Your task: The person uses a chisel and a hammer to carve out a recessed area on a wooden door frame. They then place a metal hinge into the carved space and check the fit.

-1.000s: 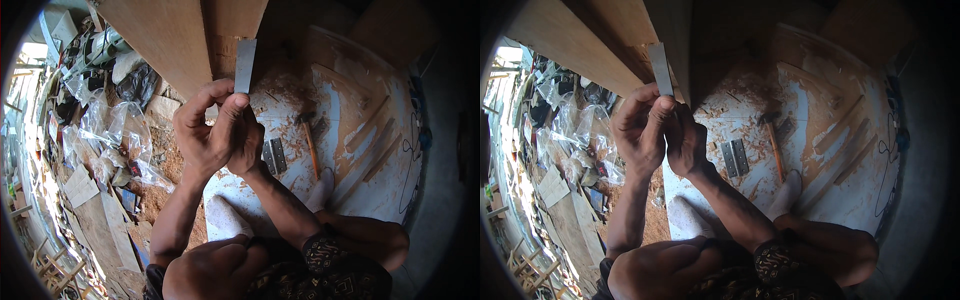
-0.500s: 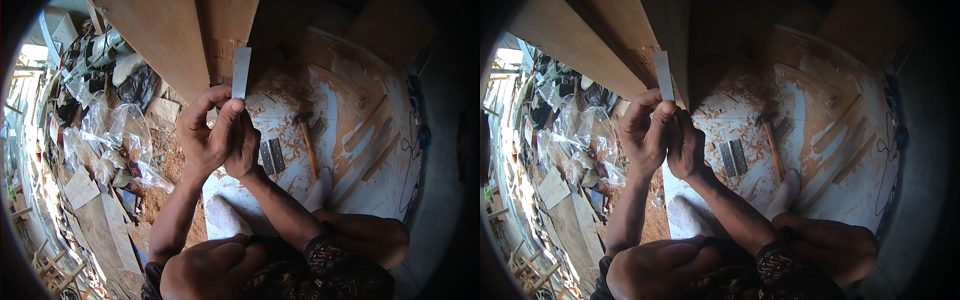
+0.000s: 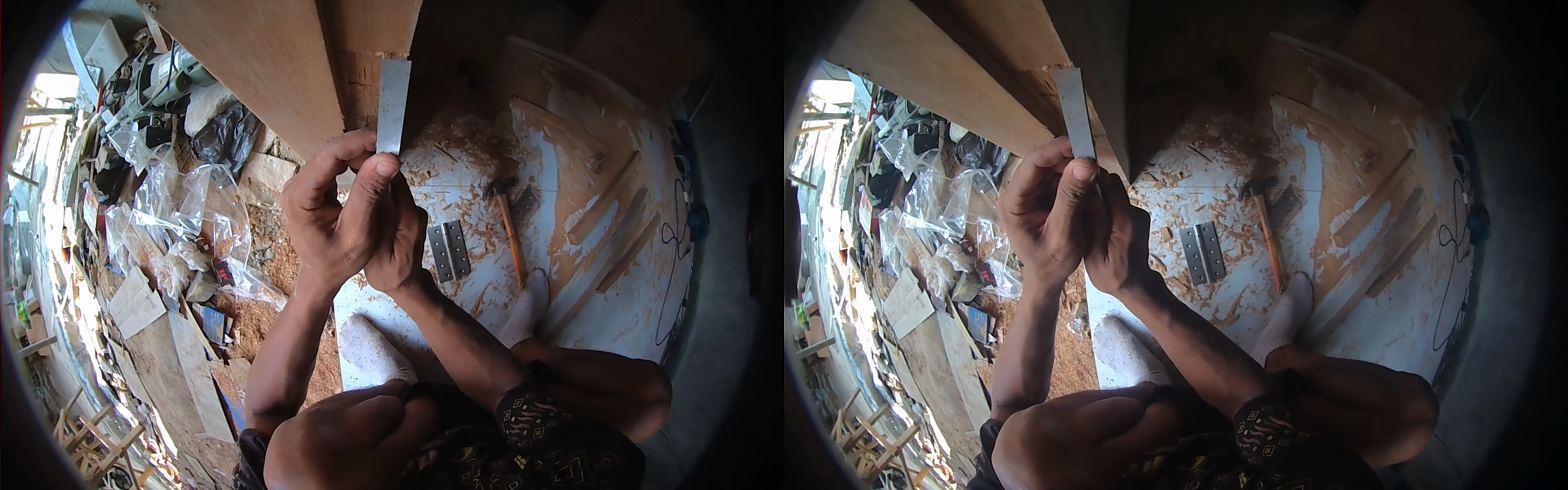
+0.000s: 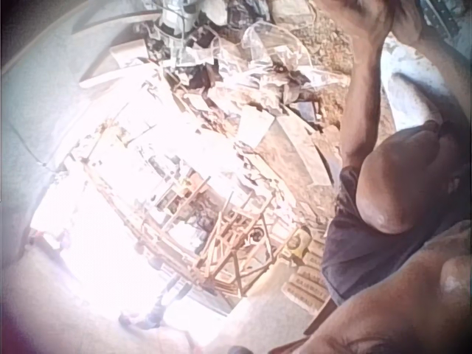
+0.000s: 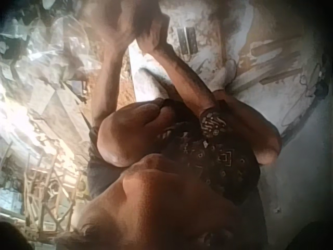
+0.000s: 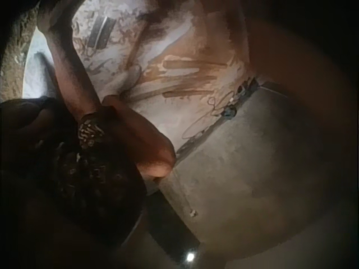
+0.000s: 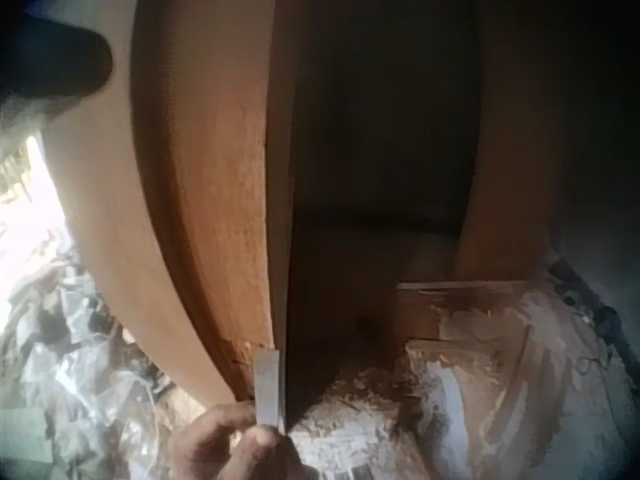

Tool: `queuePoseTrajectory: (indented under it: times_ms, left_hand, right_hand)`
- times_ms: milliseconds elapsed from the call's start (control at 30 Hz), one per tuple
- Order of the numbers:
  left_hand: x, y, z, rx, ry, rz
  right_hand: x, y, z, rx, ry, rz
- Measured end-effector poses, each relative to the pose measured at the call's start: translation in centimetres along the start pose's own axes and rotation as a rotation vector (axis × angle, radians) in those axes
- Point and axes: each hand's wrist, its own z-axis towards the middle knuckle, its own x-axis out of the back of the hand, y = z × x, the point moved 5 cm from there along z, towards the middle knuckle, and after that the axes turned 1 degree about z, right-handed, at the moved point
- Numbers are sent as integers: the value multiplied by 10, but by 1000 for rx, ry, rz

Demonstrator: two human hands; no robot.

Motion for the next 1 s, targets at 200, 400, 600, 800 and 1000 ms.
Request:
queuePoseTrajectory:
  times_ms: [200, 400, 600, 800, 1000]
  left_hand:
    - [0, 3, 1, -21, -9, 26]
    - [0, 8, 8, 18, 2, 39]
    - [-7, 7, 12, -27, -12, 50]
    - [-3, 18, -4, -37, -52, 72]
    - [-16, 41, 1, -557, 140, 459]
  right_hand:
    - [1, 0, -3, -82, -36, -33]
    - [-4, 7, 6, -58, -47, -92]
    - [-1, 12, 18, -2, 1, -65]
    - [16, -4, -1, -166, -170, 67]
    - [38, 4, -20, -502, -51, 329]
